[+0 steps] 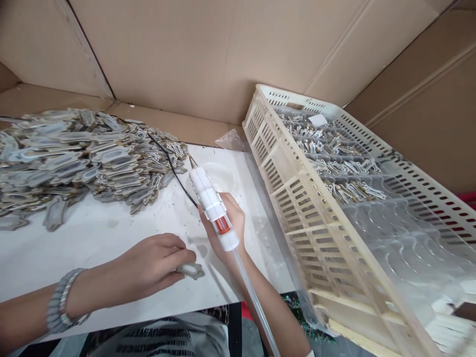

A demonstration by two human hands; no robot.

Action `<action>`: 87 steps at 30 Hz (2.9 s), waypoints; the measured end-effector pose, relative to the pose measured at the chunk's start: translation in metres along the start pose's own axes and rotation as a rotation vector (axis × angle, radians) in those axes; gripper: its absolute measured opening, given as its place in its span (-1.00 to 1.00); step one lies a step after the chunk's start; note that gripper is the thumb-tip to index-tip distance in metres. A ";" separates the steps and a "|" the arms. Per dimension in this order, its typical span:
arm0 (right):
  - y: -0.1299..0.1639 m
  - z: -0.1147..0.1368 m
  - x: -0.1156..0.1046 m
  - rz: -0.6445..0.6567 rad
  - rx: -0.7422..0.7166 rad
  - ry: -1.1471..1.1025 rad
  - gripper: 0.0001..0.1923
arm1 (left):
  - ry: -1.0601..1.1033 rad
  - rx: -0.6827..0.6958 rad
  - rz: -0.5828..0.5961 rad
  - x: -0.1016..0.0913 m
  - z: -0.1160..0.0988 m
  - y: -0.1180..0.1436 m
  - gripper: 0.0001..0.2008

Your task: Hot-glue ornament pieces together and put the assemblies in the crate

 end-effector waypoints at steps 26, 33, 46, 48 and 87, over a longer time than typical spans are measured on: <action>0.021 0.034 0.032 0.299 -0.296 0.110 -0.83 | -0.877 -0.010 -0.559 -0.128 0.007 0.047 -0.76; 0.021 0.034 0.034 0.315 -0.296 0.120 -0.83 | -0.897 -0.016 -0.575 -0.127 0.006 0.048 -0.74; 0.022 0.024 0.038 0.324 -0.249 0.135 -0.82 | -0.876 -0.067 -0.554 -0.131 0.004 0.047 -0.70; 0.022 0.026 0.038 0.325 -0.253 0.147 -0.82 | -0.884 -0.050 -0.546 -0.129 0.003 0.047 -0.70; 0.026 0.004 0.056 0.750 0.247 -0.428 -0.48 | 0.207 -0.245 -0.584 -0.080 0.021 0.045 -0.66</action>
Point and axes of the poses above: each hand's wrist, its own y-axis away from the middle knuckle, its own x-axis out of the palm, z = x × y, the point moved 9 cm from there along -y, towards the middle knuckle, and after that the axes turned 10 degrees about x, right-handed, at the moved point
